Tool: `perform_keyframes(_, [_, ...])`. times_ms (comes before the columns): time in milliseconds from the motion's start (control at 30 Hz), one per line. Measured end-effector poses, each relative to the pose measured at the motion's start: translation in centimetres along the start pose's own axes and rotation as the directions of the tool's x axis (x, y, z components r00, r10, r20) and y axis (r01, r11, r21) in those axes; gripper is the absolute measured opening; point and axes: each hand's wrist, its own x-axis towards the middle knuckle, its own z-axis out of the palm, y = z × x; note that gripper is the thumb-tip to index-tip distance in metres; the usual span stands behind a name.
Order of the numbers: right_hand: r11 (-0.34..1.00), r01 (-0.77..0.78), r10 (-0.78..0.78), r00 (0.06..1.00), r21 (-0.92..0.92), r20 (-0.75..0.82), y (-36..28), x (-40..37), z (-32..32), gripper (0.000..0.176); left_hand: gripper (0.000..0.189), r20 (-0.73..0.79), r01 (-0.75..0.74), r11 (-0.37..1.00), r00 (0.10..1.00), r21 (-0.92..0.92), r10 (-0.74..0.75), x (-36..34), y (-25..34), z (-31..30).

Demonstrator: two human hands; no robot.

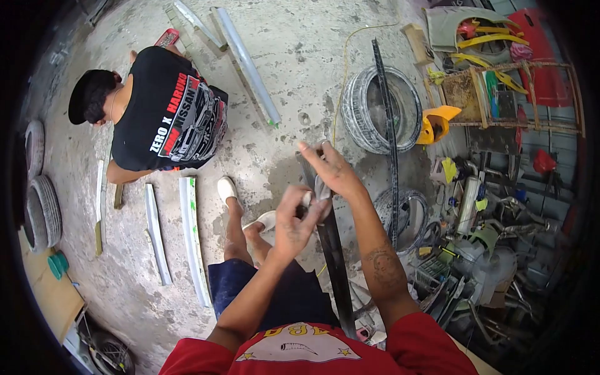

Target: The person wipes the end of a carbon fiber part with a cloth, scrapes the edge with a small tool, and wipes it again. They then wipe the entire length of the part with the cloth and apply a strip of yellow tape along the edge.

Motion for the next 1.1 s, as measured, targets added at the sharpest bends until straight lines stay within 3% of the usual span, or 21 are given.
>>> perform_keyframes(67, [0.994,0.076,-0.074,0.997,0.081,-0.029,1.2,0.0,0.3,0.067,0.016,-0.018,0.011,0.999,1.0,-0.033,-0.011,0.3,0.1,-1.1])
perform_keyframes(133, [0.984,0.17,-0.154,0.967,0.06,-0.204,1.2,-0.9,0.7,0.064,0.014,-0.021,0.261,0.851,0.953,-0.456,-0.303,0.8,-0.2,-1.6])
perform_keyframes(167, [0.976,0.172,-0.14,0.966,0.135,-0.218,1.2,-1.6,0.7,0.052,0.014,-0.038,0.291,0.833,0.937,-0.47,-0.349,1.1,-0.7,-1.6])
perform_keyframes(200, [0.976,0.172,-0.141,0.965,0.13,-0.222,1.6,-2.2,0.9,0.052,0.014,-0.035,0.29,0.831,0.937,-0.475,-0.347,1.6,-0.9,-1.7])
perform_keyframes(267, [0.947,0.32,-0.308,0.863,-0.038,-0.401,2.5,-3.4,1.6,0.041,0.016,0.005,0.457,0.772,0.862,-0.442,-0.507,2.5,-1.4,-2.3])
perform_keyframes(300, [0.976,0.215,-0.182,0.904,0.043,-0.386,1.1,-4.8,1.4,0.035,0.016,0.003,0.457,0.769,0.86,-0.446,-0.51,2.6,-1.6,-2.6])
perform_keyframes(333, [0.976,0.212,-0.181,0.906,0.041,-0.383,0.6,-5.8,1.4,0.035,0.016,0.003,0.442,0.804,0.877,-0.399,-0.481,2.8,-1.8,-2.8])
perform_keyframes(400, [0.906,0.379,-0.415,0.884,-0.189,-0.217,0.3,-7.1,1.3,0.027,0.02,0.018,0.408,0.863,0.906,-0.298,-0.422,2.7,-2.2,-3.2])
perform_keyframes(433, [0.906,0.39,-0.415,0.895,-0.165,-0.166,0.9,-6.9,1.1,0.018,0.02,0.025,0.415,0.859,0.904,-0.302,-0.428,2.6,-2.5,-3.7])
perform_keyframes(500, [0.91,0.385,-0.408,0.897,-0.154,-0.169,1.2,-6.6,0.7,0.016,0.027,0.12,0.339,0.939,0.936,-0.046,-0.332,3.0,-3.4,-5.5])
perform_keyframes(533, [0.913,0.384,-0.403,0.899,-0.138,-0.169,1.2,-6.5,0.5,0.015,0.027,0.126,0.339,0.94,0.935,-0.044,-0.331,3.3,-3.2,-6.5])
perform_keyframes(600, [0.938,0.339,-0.347,0.923,-0.077,-0.167,0.7,-6.6,0.0,0.016,0.034,0.202,0.187,0.972,0.956,0.14,-0.213,3.9,-1.8,-8.5])
perform_keyframes(633, [0.956,0.294,-0.293,0.944,-0.016,-0.154,0.5,-6.7,-0.1,0.016,0.035,0.315,0.109,0.973,0.934,0.204,-0.17,4.5,-0.2,-9.3])
perform_keyframes(767, [0.96,0.278,-0.272,0.952,0.023,-0.14,-0.1,-6.7,-0.5,0.016,0.036,0.472,0.124,0.987,0.867,0.102,-0.158,5.3,1.2,-9.0])
perform_keyframes(867, [0.91,0.414,-0.415,0.908,-0.03,-0.049,-0.9,-7.0,-0.4,0.015,0.033,0.536,0.092,0.982,0.828,0.165,-0.168,6.4,1.3,-8.2])
perform_keyframes(933, [0.849,0.527,-0.528,0.846,-0.03,-0.068,-1.2,-7.4,-0.2,0.018,0.031,0.549,-0.227,0.968,0.825,0.111,0.131,6.9,0.5,-7.6])
perform_keyframes(1067, [0.863,0.5,-0.505,0.849,-0.068,-0.156,-0.5,-8.1,0.2,0.024,0.027,0.531,-0.155,0.974,0.846,0.167,0.044,4.9,1.5,-7.5])
perform_keyframes(1100, [0.922,0.381,-0.361,0.911,0.068,-0.199,-0.7,-8.8,1.0,0.025,0.025,0.496,-0.009,0.996,0.867,0.092,-0.038,4.1,2.2,-7.2])
